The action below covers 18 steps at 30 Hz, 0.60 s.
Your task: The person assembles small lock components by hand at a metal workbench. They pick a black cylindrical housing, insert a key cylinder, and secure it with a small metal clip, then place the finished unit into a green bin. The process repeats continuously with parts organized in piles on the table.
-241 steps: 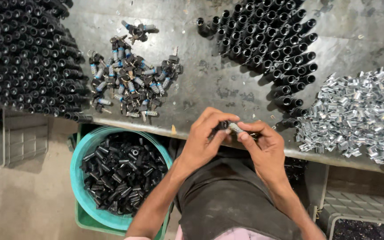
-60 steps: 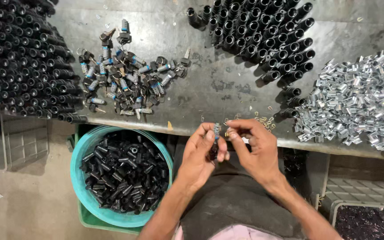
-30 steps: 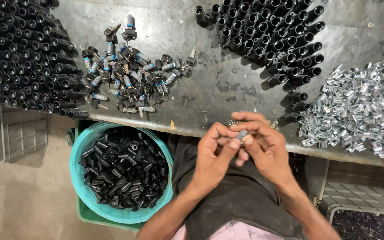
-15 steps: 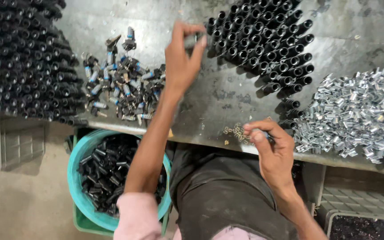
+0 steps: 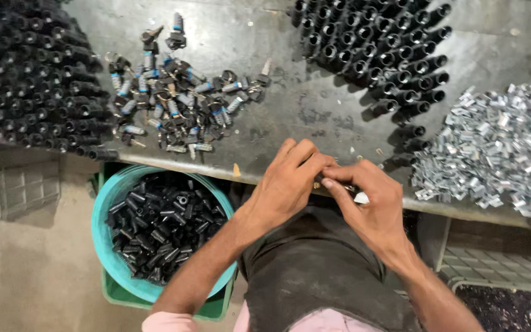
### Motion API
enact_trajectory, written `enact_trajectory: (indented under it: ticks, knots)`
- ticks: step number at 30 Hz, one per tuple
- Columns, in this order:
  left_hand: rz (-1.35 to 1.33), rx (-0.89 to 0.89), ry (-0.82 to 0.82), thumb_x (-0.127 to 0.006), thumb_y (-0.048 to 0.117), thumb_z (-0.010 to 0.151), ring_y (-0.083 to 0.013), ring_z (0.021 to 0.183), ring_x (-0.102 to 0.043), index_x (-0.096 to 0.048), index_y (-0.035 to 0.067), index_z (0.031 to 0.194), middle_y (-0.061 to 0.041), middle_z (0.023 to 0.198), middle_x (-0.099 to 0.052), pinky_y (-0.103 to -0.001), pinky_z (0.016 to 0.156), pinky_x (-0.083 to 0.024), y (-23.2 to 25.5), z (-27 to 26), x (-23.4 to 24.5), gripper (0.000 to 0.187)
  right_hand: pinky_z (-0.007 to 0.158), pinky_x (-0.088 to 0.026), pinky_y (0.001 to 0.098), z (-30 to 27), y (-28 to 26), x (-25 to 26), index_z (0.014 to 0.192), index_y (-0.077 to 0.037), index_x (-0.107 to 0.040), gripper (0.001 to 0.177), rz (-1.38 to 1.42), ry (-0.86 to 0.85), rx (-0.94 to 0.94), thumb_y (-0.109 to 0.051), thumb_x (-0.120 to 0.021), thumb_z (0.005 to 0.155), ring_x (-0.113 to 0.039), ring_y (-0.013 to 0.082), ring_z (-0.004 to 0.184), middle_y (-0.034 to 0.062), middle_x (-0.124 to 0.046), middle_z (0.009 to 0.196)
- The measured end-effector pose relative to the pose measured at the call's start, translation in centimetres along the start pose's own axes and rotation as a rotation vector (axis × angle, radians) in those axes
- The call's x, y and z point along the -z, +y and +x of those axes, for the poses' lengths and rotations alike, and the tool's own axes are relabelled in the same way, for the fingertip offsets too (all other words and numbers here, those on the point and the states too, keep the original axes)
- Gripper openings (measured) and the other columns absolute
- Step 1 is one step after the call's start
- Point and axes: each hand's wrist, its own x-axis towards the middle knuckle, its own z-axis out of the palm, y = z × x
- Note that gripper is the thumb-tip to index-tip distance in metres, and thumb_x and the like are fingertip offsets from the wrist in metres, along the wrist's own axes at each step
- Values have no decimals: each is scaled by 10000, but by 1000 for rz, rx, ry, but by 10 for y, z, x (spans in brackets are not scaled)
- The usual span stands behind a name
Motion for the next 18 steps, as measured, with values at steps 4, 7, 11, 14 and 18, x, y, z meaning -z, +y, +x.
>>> enact_trajectory:
  ticks: [4, 7, 11, 14, 18]
  knots:
    - [77, -80, -114, -657, -14, 863, -355, 990, -500, -612, 53, 1153, -125, 1048, -528, -442, 871, -483, -1, -8, -5, 301, 696, -523, 283, -2, 0, -2, 981, -29, -592, 230, 102, 16, -47, -10, -791, 869, -632, 165, 774, 71, -659, 892]
    - [98, 21, -138, -630, -32, 845, -364, 1005, -514, -607, 68, 1102, -125, 1066, -536, -457, 875, -475, -2, -17, -10, 277, 730, -521, 284, -10, 5, -11, 980, -39, -619, 197, -76, -7, 168, -1, -779, 871, -666, 174, 823, 75, -681, 927]
    - [306, 95, -42, -660, 28, 895, -360, 1002, -523, -592, 23, 1270, -129, 1088, -540, -457, 866, -476, 29, -16, -23, 382, 736, -555, 248, -4, 17, -4, 1062, -28, -634, 222, 380, -94, -144, -24, -748, 871, -652, 117, 863, 47, -674, 978]
    - [-76, 116, -149, -683, 96, 885, -368, 1032, -536, -483, -58, 1454, -179, 1128, -537, -443, 911, -473, 68, -29, -23, 623, 636, -581, 298, -13, 20, 45, 1010, -40, -733, 163, 221, -293, -369, -111, -754, 865, -703, 208, 721, 77, -746, 873]
    - [67, 168, -425, -705, 243, 895, -321, 1079, -617, -714, 132, 1155, -101, 1091, -670, -484, 992, -447, 50, -27, -2, 282, 837, -527, 355, -39, 19, 118, 1033, -184, -772, 265, -398, -341, 100, -304, -742, 798, -649, 227, 991, 31, -696, 1093]
